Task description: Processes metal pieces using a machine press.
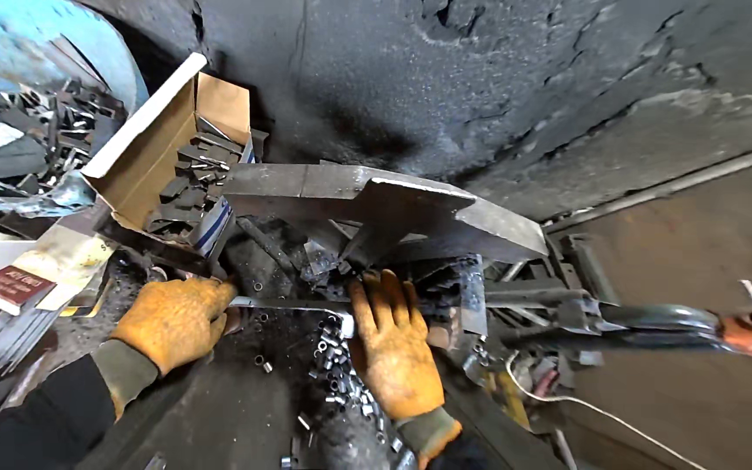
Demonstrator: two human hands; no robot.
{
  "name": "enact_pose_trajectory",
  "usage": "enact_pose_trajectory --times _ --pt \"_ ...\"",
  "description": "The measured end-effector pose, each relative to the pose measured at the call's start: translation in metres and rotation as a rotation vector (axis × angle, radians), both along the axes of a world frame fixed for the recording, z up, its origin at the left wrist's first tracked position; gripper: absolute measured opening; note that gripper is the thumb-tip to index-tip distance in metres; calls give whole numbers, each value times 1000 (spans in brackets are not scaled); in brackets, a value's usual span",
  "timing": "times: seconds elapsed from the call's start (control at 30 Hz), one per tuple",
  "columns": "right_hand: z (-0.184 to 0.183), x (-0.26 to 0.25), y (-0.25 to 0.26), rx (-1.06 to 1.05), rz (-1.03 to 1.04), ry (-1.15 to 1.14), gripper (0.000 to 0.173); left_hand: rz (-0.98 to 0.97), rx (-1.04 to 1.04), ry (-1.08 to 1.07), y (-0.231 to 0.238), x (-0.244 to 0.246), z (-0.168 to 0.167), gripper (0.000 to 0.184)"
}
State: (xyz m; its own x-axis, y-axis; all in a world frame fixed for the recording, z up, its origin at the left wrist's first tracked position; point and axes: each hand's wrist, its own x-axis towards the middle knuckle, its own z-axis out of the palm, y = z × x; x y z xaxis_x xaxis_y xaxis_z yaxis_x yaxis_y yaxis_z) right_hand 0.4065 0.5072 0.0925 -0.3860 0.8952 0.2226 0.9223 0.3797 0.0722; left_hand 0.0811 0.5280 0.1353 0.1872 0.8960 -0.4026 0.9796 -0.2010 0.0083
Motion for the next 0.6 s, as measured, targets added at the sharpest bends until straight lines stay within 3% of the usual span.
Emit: enact_pose_trajectory --times 0.17,0.3,0.47,0.6 --pt "6 -7 0 -59 -71 6 77 39 -206 42 26 6 25 23" --pt "11 -13 3 -103 -125 17 80 36 -286 49 45 5 23 23" --pt "15 -15 5 -141 -135 12 79 13 -273 29 47 1 10 27" --pt "12 -15 4 -117 -133 2 77 11 -267 67 47 6 18 27"
